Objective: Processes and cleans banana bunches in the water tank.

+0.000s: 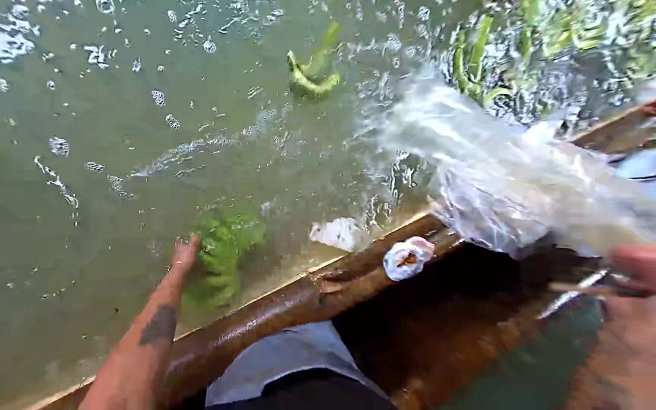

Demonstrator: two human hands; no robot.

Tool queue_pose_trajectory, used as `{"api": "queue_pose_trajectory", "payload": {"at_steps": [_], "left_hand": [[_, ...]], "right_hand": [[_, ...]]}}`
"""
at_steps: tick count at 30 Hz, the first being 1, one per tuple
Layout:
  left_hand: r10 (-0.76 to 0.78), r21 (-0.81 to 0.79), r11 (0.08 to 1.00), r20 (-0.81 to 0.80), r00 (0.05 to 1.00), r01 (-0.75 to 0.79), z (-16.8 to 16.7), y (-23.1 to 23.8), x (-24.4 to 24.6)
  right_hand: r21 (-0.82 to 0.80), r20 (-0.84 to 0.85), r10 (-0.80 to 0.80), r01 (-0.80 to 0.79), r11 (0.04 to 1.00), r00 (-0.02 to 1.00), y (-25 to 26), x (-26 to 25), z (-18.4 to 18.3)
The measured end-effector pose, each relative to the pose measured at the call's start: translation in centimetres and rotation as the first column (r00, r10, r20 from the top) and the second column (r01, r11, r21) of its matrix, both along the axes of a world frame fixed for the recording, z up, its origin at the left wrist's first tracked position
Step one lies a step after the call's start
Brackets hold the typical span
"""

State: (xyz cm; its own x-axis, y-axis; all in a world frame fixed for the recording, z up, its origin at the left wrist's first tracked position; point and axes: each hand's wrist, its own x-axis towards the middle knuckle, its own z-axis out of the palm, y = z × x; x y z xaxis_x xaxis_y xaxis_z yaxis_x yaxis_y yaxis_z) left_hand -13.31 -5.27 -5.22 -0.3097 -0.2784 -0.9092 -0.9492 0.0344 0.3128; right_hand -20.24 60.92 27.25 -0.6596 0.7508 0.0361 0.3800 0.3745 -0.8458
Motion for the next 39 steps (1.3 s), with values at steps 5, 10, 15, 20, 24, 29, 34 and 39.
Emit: {"api": "queue_pose_trajectory", "payload": {"at_steps": [5,10,15,20,24,29,34,39], "left_hand": [[0.132,0.036,0.990,0.138,0.982,-0.138,-1.5,-2.1,-1.9],[-0.574,-0.358,0.793,-0.169,0.801,0.492,5.0,0.1,1.1],[-0.604,-0.480,0.712,-0.049,0.795,0.512,3.3,3.5,6.2],[-0.396,-0.248,0.895,-0.065,0.916,0.370,3.0,-1.0,3.7],[-0.308,-0.300,0.926,-0.245,0.919,0.230,3.9,-2.6,5.2],[-0.030,-0.190,0.981,-0.376,0.926,-0.046,3.0,-4.4,7.8],[0.085,-0.138,0.979,-0.382,0.920,-0.148,3.2,-4.3,7.2],[0.185,-0.131,0.960,-0.368,0.911,-0.248,5.5,-2.9,4.9]], "right_hand": [[0.336,0.523,-0.156,-0.035,0.941,0.838,-6.1,2.8,-7.1],[-0.152,0.811,0.517,-0.753,0.640,0.275,-22.2,-0.2,-15.3],[-0.507,0.787,0.550,-0.800,0.321,-0.278,-31.4,-0.1,-24.9],[-0.458,0.799,0.543,-0.847,0.269,-0.259,-38.1,-2.7,-24.7],[-0.362,0.664,0.741,-0.911,0.198,-0.102,-43.1,-4.4,-25.6],[-0.295,0.589,0.806,-0.944,0.148,-0.058,-48.2,-3.0,-29.2],[-0.281,0.610,0.775,-0.959,0.020,-0.163,-51.1,-3.7,-30.1],[-0.236,0.646,0.751,-0.971,0.027,-0.136,-52.0,-5.4,-29.5]]}}
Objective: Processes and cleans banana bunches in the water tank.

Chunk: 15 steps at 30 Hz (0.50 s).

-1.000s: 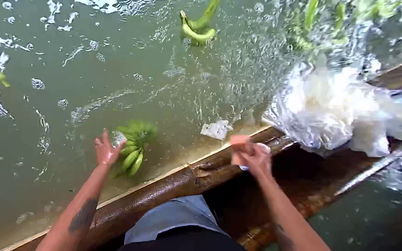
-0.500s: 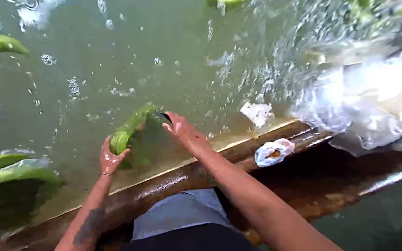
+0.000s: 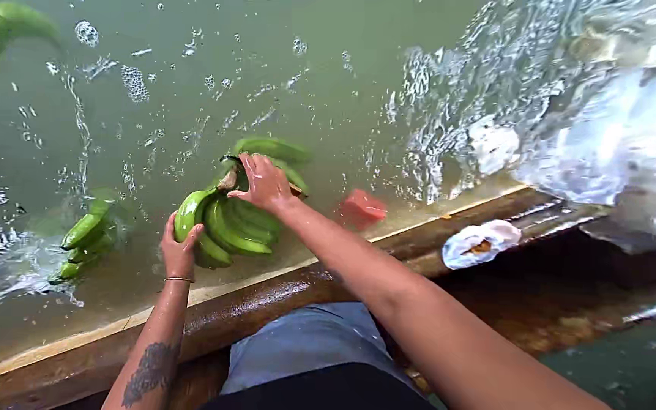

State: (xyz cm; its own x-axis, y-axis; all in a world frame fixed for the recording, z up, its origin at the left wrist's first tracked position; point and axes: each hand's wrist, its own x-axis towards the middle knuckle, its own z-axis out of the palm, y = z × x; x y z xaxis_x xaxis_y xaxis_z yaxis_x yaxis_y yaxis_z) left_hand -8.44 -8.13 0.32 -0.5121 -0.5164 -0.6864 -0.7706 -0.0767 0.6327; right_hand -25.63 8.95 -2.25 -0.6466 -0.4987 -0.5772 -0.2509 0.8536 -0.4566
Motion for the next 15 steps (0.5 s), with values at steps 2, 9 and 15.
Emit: {"api": "queue_pose_trajectory", "payload": {"at_steps": [2,9,15], "left_hand": [[0.032,-0.001,0.999,-0.001,0.999,-0.032,0.6,0.5,-0.5],[0.032,-0.046,0.998,-0.022,0.999,-0.033,1.8,1.3,-2.1],[0.103,-0.056,0.993,-0.051,0.993,-0.106,2.3,2.2,-4.2]], "right_hand": [[0.015,-0.002,0.010,-0.010,1.000,1.000,0.0,-0.4,0.1],[0.020,-0.031,-0.018,0.019,1.000,0.999,0.1,-1.5,0.2],[0.027,-0.104,-0.028,0.031,0.999,0.994,0.2,-2.8,-0.1]]}}
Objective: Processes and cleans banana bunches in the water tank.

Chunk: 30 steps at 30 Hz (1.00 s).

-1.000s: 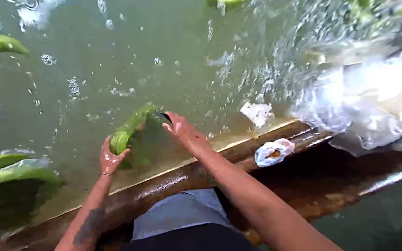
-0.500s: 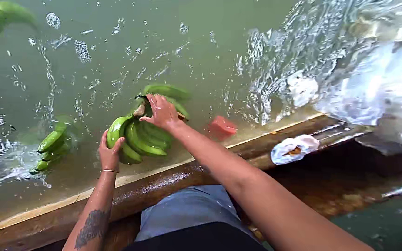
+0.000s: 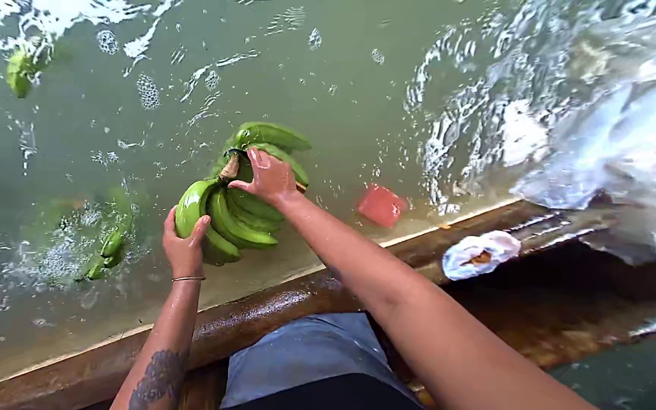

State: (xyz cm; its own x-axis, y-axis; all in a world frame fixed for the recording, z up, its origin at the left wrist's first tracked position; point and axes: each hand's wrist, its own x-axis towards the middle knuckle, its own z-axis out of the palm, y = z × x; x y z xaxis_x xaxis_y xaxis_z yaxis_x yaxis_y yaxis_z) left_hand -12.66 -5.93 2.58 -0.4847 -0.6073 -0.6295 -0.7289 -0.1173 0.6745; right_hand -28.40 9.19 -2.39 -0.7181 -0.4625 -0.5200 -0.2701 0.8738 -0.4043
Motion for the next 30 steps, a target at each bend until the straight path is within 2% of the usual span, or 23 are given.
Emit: {"api": "queue_pose_trajectory", "payload": {"at_steps": [5,17,24,30], "left_hand": [[0.051,-0.005,0.999,-0.014,0.999,-0.051,0.4,1.5,-1.7],[-0.065,-0.184,0.981,-0.032,0.997,0.058,1.1,4.3,-2.9],[-0.283,-0.376,0.890,-0.012,0.959,0.258,0.1,5.8,-2.1],[-0.431,-0.438,0.815,-0.022,0.902,0.379,0.0,5.6,-2.5]], "right_hand": [[0.070,0.089,-0.016,0.009,0.997,0.996,0.4,-1.9,1.2],[0.108,0.265,-0.244,0.223,0.969,0.933,1.5,-1.0,1.3],[0.062,0.467,-0.563,0.610,0.790,0.682,1.3,2.0,2.4],[0.079,0.621,-0.648,0.787,0.612,0.441,1.9,3.6,4.7]]}}
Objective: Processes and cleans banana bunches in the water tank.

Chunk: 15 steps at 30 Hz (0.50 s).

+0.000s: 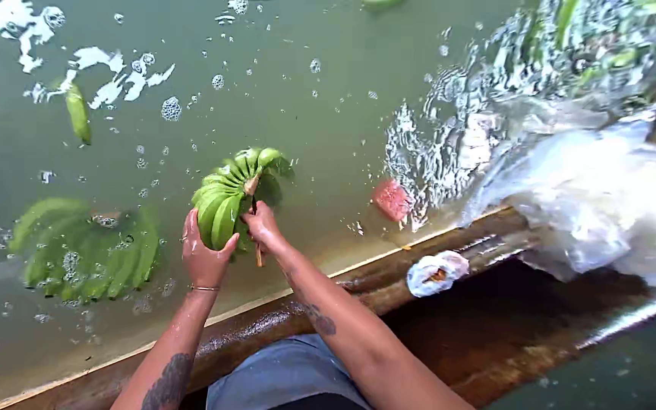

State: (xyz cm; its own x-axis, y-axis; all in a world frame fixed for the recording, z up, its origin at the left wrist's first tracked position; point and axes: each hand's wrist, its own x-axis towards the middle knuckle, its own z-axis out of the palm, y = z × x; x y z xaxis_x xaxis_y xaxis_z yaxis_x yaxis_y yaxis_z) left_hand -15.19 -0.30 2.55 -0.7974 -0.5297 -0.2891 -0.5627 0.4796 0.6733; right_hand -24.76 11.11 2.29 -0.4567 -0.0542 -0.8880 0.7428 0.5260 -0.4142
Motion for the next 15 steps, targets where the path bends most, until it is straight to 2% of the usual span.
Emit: {"api": "queue_pose_trajectory", "payload": {"at_steps": [2,5,8,11,15], "left_hand": [[-0.018,0.014,1.000,-0.001,1.000,0.018,0.2,-0.2,0.0],[-0.021,0.093,0.995,0.002,1.000,0.021,0.4,-1.8,-1.4],[0.039,0.169,0.985,0.014,0.999,-0.041,0.1,-1.9,-2.0],[0.094,0.222,0.971,-0.006,0.996,-0.090,-1.0,0.2,-0.8],[-0.093,0.285,0.955,0.020,0.996,0.083,-3.7,1.9,2.7]], "right_hand": [[-0.059,0.021,0.001,0.001,0.998,1.000,0.1,0.5,2.6],[-0.222,-0.042,0.079,-0.086,0.971,0.996,1.5,-0.8,5.9],[-0.159,-0.105,0.027,-0.043,0.986,0.994,4.6,-3.6,3.2],[-0.124,-0.053,-0.033,0.026,0.992,0.998,3.9,-4.7,0.4],[0.022,-0.050,0.079,-0.078,0.997,0.996,0.7,-4.9,-4.5]]}}
